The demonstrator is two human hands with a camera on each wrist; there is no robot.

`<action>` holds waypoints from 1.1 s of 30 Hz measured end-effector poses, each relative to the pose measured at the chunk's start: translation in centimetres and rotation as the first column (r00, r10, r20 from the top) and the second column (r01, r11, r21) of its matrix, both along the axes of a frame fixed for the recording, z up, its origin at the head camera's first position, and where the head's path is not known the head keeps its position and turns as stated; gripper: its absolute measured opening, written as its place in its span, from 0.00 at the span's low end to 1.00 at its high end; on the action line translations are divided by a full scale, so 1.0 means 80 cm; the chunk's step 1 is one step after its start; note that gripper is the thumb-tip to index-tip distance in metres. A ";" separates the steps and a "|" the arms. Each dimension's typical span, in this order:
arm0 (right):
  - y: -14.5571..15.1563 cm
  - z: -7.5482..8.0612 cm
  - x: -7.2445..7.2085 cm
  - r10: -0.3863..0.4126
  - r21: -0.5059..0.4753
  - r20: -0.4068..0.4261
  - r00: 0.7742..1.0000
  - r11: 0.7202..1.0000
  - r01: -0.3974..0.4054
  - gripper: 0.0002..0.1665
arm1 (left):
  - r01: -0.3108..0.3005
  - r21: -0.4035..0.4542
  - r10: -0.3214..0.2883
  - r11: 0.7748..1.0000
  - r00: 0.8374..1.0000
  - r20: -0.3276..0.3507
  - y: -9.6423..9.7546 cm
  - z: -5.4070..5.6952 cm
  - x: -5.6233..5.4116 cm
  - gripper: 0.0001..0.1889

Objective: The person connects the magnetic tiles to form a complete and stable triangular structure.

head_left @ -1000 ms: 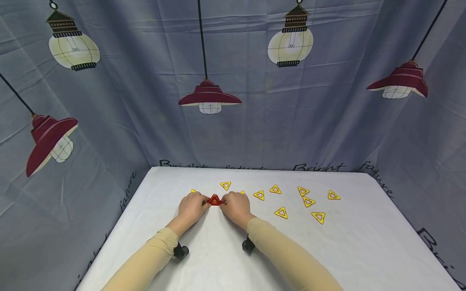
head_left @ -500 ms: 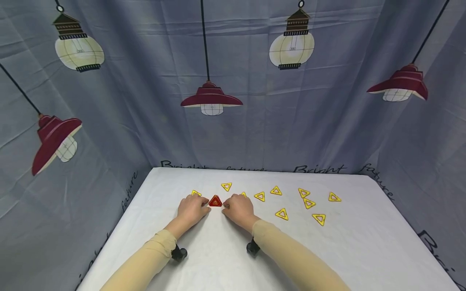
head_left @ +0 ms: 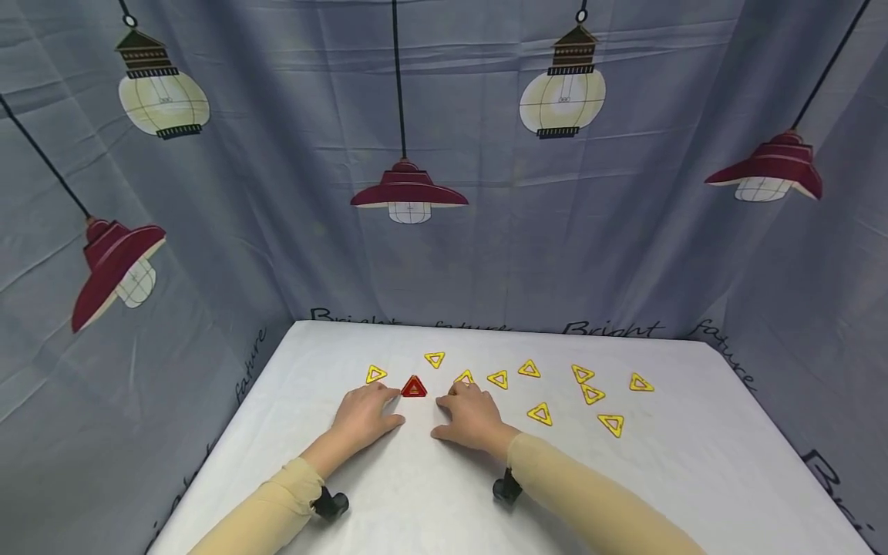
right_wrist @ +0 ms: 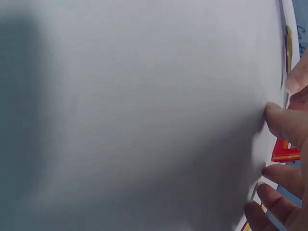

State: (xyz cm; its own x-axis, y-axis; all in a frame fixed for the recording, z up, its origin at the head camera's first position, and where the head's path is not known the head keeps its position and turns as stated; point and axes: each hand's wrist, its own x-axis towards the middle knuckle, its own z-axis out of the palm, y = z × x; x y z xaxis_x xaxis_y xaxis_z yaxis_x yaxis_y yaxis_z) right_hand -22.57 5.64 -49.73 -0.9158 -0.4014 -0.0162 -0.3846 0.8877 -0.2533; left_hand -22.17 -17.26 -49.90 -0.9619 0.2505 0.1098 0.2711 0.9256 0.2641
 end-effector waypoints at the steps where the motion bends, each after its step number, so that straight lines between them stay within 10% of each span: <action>1: 0.004 0.000 0.003 0.007 -0.003 0.002 1.000 1.000 -0.007 0.36 | -0.001 0.017 0.001 1.000 1.000 -0.003 -0.002 0.000 0.002 0.27; 16: 0.095 -0.001 0.036 0.027 -0.021 0.033 0.999 0.999 -0.026 0.25 | -0.014 0.156 0.021 0.988 0.999 -0.046 -0.063 0.009 0.036 0.26; 33: 0.138 0.006 0.065 0.107 -0.078 0.060 0.992 0.992 -0.102 0.22 | 0.094 0.003 -0.094 0.996 0.995 -0.045 -0.079 -0.008 0.092 0.28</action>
State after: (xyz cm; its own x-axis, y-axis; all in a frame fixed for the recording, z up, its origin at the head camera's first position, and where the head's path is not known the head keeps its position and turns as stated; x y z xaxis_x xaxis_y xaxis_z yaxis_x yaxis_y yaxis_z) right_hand -17.41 16.70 -49.27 -0.8668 -0.4971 -0.0395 -0.4552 0.8213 -0.3439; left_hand -14.77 -23.58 -50.58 -0.9282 0.3390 0.1536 0.3687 0.8940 0.2548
